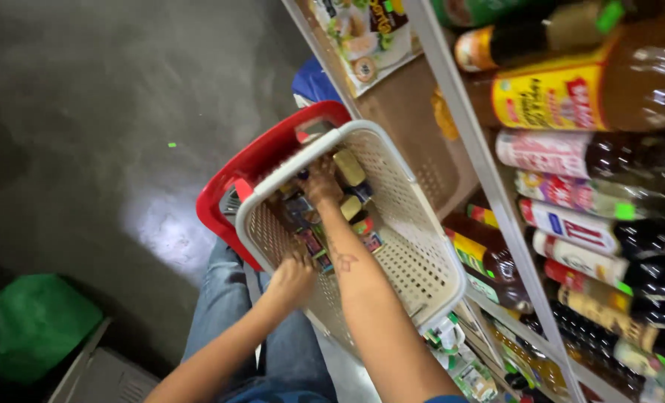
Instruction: Placing various canned food items from a basket onto grocery store shelves.
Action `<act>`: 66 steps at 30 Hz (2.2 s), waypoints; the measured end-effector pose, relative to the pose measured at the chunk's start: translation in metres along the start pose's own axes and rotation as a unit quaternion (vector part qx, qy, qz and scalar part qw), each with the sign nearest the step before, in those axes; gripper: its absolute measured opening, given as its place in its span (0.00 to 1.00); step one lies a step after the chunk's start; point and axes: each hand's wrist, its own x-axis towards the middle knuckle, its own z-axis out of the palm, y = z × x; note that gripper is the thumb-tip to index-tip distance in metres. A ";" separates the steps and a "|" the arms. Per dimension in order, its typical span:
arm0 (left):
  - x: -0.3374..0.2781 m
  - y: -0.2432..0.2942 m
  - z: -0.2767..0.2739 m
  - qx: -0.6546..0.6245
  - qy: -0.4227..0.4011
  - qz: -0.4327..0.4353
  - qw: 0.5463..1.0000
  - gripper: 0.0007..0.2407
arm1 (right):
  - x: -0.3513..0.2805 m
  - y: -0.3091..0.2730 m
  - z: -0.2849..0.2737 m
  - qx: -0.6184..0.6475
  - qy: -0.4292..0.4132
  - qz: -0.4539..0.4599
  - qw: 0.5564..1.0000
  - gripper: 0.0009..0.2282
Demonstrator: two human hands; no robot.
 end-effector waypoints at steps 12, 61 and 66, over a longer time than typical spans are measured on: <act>-0.002 -0.013 -0.045 -0.290 0.055 -0.141 0.945 0.14 | -0.101 -0.035 -0.118 0.125 0.166 0.040 0.977 0.52; 0.094 0.272 -0.579 0.052 0.643 0.319 0.694 0.22 | -0.430 0.345 -0.696 0.439 0.572 0.019 0.693 0.27; 0.094 0.272 -0.579 0.044 0.637 0.321 0.699 0.22 | -0.439 0.341 -0.703 0.617 0.436 -0.031 0.655 0.25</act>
